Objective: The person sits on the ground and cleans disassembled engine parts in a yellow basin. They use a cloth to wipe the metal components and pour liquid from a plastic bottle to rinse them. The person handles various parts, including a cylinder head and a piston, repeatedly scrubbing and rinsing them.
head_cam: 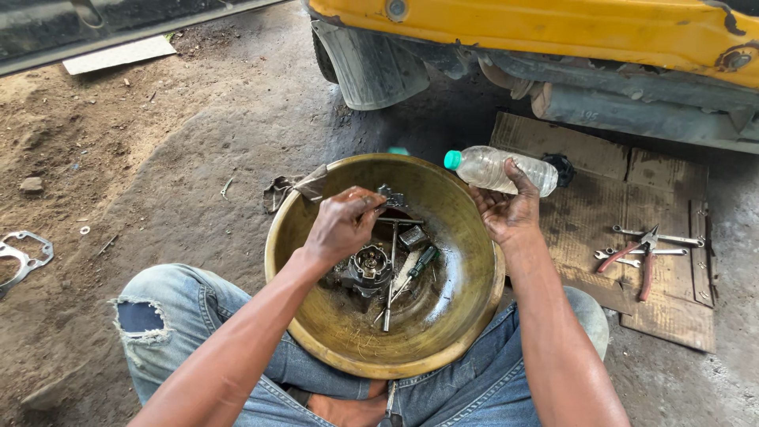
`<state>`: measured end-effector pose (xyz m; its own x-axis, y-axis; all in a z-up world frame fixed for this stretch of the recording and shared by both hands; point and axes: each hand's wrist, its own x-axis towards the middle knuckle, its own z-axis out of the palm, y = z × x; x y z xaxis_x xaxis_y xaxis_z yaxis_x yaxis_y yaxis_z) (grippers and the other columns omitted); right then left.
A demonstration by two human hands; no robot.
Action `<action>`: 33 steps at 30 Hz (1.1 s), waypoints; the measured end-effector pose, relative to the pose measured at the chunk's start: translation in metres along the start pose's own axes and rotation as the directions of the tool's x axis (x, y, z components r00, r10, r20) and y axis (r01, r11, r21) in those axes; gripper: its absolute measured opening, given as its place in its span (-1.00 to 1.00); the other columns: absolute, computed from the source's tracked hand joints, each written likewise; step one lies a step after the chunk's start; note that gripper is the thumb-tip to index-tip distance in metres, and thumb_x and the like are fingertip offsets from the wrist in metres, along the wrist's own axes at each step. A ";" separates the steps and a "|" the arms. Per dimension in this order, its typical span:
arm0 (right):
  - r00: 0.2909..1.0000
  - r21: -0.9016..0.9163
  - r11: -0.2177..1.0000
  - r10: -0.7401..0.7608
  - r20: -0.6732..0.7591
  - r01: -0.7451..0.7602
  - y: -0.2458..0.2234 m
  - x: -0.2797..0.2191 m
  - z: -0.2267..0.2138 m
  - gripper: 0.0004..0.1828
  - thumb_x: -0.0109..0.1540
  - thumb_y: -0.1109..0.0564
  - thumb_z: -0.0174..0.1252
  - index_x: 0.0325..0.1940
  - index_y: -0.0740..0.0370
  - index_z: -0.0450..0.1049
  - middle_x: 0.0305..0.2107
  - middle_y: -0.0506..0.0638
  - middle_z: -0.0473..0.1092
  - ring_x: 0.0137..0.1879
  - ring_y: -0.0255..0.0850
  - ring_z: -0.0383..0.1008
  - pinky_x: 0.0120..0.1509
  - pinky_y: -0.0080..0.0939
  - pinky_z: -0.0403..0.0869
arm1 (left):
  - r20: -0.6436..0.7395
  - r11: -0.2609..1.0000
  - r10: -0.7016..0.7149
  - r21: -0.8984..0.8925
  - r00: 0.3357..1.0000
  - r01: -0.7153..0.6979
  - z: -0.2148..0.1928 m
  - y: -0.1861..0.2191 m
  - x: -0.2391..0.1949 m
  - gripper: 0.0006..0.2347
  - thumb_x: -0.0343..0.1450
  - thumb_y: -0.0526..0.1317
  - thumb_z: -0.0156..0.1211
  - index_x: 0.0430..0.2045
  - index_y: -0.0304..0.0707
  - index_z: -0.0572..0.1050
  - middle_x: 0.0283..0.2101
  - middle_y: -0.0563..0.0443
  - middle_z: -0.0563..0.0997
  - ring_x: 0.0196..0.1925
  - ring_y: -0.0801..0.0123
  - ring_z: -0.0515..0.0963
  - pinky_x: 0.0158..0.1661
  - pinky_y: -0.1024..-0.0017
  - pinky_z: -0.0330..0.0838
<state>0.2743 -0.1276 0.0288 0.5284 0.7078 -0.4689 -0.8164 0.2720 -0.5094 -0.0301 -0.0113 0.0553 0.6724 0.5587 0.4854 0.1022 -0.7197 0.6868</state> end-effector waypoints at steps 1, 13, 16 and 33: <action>1.000 -0.011 1.000 0.006 -0.012 -0.006 0.001 0.000 -0.001 -0.16 0.02 0.02 0.49 0.24 0.36 0.24 -0.01 0.18 0.38 0.08 0.01 0.56 0.14 0.00 0.68 | -0.015 0.996 0.079 0.039 0.997 -0.078 0.000 -0.002 -0.004 -0.83 0.39 -0.45 0.18 -0.19 -0.39 0.65 -0.10 -0.19 0.69 -0.31 0.27 0.72 -0.34 0.43 0.68; 0.999 -0.115 0.992 0.045 -0.021 -0.047 0.000 0.000 0.001 -0.40 0.21 -0.15 0.29 0.13 0.34 0.40 -0.22 0.10 0.50 -0.23 -0.17 0.62 -0.22 -0.30 0.67 | 0.177 0.956 -0.090 0.291 0.980 0.035 -0.002 -0.029 -0.021 -0.75 0.48 -0.43 -0.02 0.00 -0.37 0.54 -0.10 -0.25 0.64 -0.31 0.05 0.71 -0.35 0.35 0.69; 0.993 -0.206 0.973 0.094 -0.067 -0.106 -0.010 0.001 0.010 -0.38 0.34 -0.26 0.14 0.09 0.41 0.44 -0.34 0.11 0.47 -0.41 -0.24 0.54 -0.38 -0.41 0.62 | 0.317 0.924 0.000 0.362 0.948 -0.122 -0.003 -0.042 -0.020 -0.74 0.46 -0.44 -0.04 -0.03 -0.38 0.55 0.01 -0.33 0.62 -0.19 -0.03 0.70 -0.25 0.30 0.69; 0.856 -0.266 0.816 0.507 -0.099 -0.514 0.005 0.177 -0.007 -0.14 0.39 -0.46 -0.36 0.36 0.33 0.27 -0.20 0.43 0.42 -0.47 -0.27 0.44 -0.61 -0.46 0.40 | 0.073 0.943 -0.289 0.194 0.954 0.271 -0.010 -0.014 0.023 -0.87 0.35 -0.39 0.16 -0.33 -0.47 0.61 -0.28 -0.26 0.65 -0.32 0.01 0.70 -0.20 0.18 0.61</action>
<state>0.3651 -0.0049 -0.0619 0.0615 0.6795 -0.7311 -0.8756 -0.3149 -0.3663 -0.0231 0.0154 0.0623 0.6659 0.7113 0.2250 0.4209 -0.6072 0.6739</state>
